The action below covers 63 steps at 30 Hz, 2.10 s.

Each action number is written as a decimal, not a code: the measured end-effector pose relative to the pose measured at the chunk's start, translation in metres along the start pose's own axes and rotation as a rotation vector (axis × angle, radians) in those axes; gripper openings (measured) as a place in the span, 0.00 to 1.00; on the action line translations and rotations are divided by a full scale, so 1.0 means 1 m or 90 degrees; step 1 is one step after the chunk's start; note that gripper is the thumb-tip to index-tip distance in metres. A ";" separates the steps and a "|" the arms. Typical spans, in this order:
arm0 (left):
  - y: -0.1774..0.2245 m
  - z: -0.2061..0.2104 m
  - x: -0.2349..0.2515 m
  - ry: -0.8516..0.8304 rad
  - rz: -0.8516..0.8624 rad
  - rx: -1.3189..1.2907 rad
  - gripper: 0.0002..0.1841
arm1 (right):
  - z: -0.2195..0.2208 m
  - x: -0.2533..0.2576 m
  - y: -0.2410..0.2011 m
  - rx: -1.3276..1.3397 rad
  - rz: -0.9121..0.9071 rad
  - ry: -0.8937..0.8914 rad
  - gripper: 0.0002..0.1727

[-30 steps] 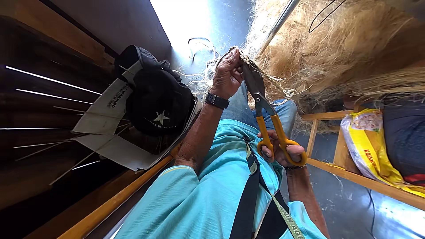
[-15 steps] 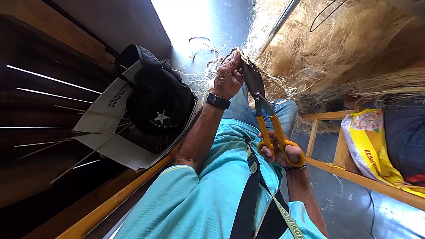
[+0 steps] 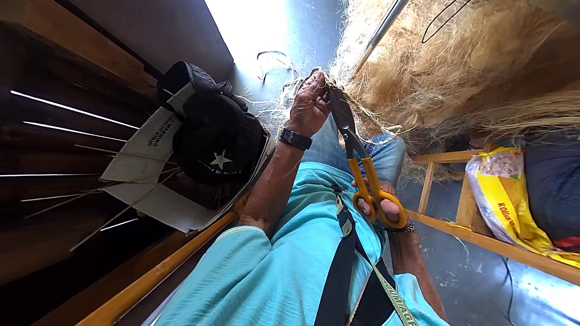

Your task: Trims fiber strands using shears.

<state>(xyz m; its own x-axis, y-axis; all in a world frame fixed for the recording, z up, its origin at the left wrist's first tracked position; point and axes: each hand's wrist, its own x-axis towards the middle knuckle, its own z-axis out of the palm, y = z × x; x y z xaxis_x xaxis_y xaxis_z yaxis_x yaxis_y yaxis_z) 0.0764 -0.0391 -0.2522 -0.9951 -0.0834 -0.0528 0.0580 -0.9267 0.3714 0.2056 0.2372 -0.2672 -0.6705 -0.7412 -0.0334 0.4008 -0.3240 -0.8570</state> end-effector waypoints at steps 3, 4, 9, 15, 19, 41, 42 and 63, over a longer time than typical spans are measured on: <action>0.001 0.001 0.000 0.023 0.004 0.011 0.11 | 0.003 -0.003 -0.006 0.012 0.061 0.013 0.50; 0.002 0.003 0.000 0.040 -0.001 0.006 0.11 | 0.004 -0.005 -0.009 0.005 0.067 0.015 0.51; 0.006 0.013 -0.004 0.097 -0.017 -0.015 0.13 | 0.004 -0.014 -0.016 0.006 0.032 0.014 0.52; 0.003 0.016 -0.002 0.097 -0.007 -0.015 0.12 | 0.004 -0.017 -0.018 -0.015 0.060 0.004 0.53; 0.000 0.014 -0.003 0.061 0.003 -0.014 0.13 | 0.002 -0.012 -0.017 0.005 0.065 -0.016 0.51; -0.003 0.010 -0.009 -0.011 -0.044 -0.012 0.14 | -0.002 -0.007 -0.020 -0.022 0.029 -0.014 0.51; -0.003 0.010 -0.009 -0.011 -0.048 -0.010 0.14 | -0.002 -0.006 -0.020 -0.027 0.028 -0.014 0.50; 0.001 0.013 -0.011 0.066 -0.068 -0.005 0.21 | 0.000 -0.016 -0.024 -0.137 0.045 0.021 0.56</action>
<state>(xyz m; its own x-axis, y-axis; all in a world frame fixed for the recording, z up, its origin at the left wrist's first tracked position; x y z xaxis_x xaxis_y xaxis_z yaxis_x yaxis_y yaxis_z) 0.0866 -0.0345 -0.2387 -0.9821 -0.0210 -0.1871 -0.0469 -0.9351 0.3514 0.2063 0.2566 -0.2457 -0.6669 -0.7367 -0.1117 0.3078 -0.1358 -0.9417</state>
